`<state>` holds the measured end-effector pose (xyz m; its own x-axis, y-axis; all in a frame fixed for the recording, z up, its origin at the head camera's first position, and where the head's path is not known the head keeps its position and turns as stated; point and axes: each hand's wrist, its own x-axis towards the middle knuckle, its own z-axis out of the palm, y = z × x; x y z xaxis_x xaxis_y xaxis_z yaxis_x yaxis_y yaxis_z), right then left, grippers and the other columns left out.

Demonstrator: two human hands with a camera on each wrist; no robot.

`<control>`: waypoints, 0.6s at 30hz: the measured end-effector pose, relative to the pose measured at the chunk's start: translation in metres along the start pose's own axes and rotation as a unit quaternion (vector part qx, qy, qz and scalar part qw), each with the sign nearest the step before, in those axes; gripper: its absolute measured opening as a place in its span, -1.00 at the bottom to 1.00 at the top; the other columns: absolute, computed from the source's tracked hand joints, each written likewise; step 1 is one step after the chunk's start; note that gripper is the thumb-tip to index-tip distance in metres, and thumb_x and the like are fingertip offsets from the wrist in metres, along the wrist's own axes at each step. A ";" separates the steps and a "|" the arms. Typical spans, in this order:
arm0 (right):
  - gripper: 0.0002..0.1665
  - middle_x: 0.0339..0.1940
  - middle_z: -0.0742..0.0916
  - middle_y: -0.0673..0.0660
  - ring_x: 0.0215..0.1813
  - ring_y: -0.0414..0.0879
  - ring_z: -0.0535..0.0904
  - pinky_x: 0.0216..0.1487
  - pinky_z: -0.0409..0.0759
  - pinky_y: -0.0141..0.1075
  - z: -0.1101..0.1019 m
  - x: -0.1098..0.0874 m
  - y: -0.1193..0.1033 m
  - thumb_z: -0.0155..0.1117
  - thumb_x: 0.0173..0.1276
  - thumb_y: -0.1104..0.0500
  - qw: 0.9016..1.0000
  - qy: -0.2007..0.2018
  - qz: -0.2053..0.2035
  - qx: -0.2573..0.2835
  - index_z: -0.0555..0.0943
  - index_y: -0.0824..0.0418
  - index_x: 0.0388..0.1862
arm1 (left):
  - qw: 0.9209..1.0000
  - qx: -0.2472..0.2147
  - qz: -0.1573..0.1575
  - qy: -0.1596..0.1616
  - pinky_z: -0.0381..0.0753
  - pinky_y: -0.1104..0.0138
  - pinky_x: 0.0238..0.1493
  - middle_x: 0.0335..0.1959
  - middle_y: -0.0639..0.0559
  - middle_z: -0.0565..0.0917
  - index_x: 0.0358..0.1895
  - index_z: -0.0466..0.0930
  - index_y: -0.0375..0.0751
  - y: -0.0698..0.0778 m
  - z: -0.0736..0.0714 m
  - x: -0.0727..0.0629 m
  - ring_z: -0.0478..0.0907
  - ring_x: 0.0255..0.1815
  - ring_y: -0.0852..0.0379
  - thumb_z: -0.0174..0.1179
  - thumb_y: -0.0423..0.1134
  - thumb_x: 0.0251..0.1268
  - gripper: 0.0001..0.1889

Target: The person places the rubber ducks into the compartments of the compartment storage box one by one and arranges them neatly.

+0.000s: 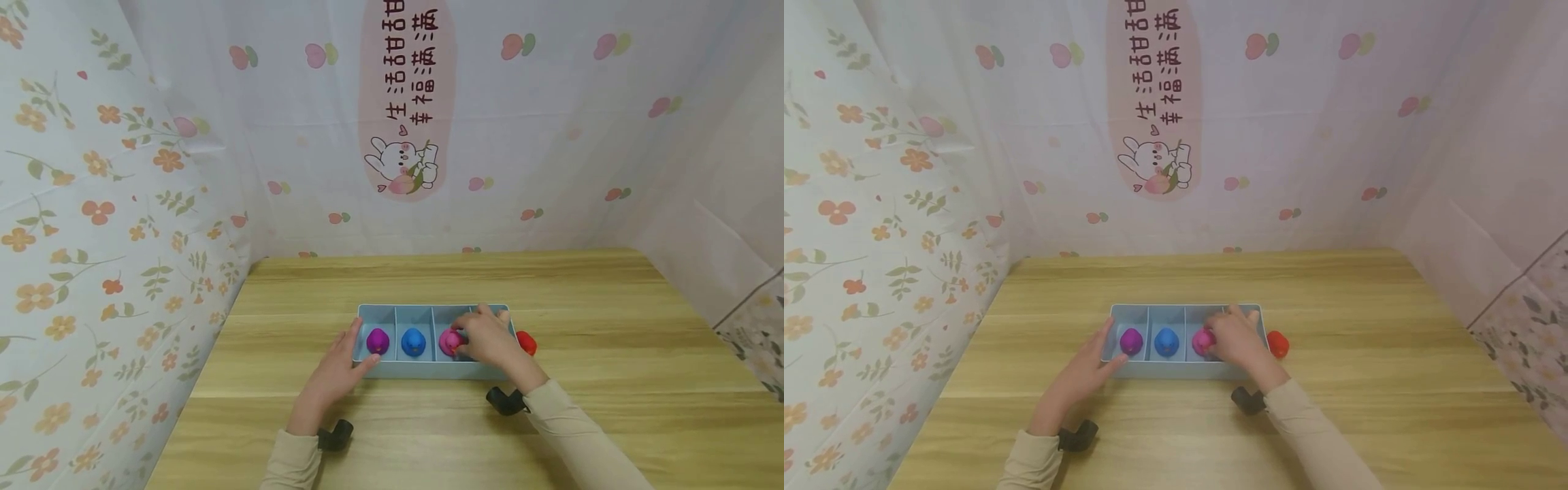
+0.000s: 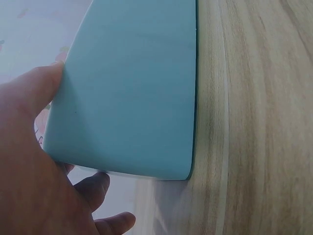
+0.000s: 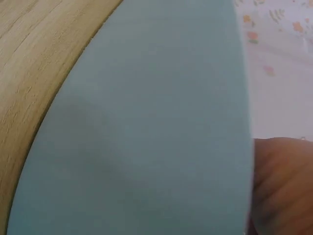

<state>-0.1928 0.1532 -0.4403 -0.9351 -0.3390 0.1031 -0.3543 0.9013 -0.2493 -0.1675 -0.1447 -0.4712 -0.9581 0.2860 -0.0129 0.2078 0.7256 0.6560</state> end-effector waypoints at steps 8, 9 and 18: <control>-0.58 -0.18 0.76 -0.02 -0.18 -0.09 0.30 -0.28 -0.01 -0.07 -0.012 -0.005 0.005 0.61 -0.10 0.07 0.999 -0.006 -0.013 0.037 0.74 0.07 -0.18 | 1.000 0.000 -0.002 -0.003 0.06 -0.16 0.43 0.52 -0.14 0.10 0.54 -0.11 -0.10 -0.001 0.001 0.001 -0.02 0.51 -0.30 0.06 0.22 0.31 -0.12; -0.58 -0.17 0.76 -0.03 -0.18 -0.09 0.30 -0.28 -0.01 -0.08 -0.014 -0.006 0.006 0.61 -0.09 0.06 0.999 -0.008 -0.012 0.040 0.74 0.05 -0.18 | 1.000 -0.001 -0.004 -0.003 0.06 -0.16 0.43 0.52 -0.14 0.10 0.54 -0.11 -0.10 -0.001 0.000 0.001 -0.02 0.51 -0.30 0.06 0.22 0.31 -0.12; -0.63 -0.18 0.77 0.03 -0.19 -0.06 0.34 -0.24 -0.03 0.03 -0.030 -0.012 0.014 0.55 -0.01 0.10 0.997 -0.001 0.005 0.077 0.74 0.09 -0.16 | 1.000 0.000 -0.007 -0.002 0.09 -0.15 0.42 0.51 -0.15 0.13 0.54 -0.11 -0.08 -0.001 0.000 0.001 0.01 0.51 -0.28 0.07 0.21 0.30 -0.12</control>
<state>-0.1863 0.1776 -0.4157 -0.9387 -0.3303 0.0985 -0.3415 0.8528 -0.3952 -0.1685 -0.1446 -0.4720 -0.9602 0.2783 -0.0247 0.1947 0.7300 0.6551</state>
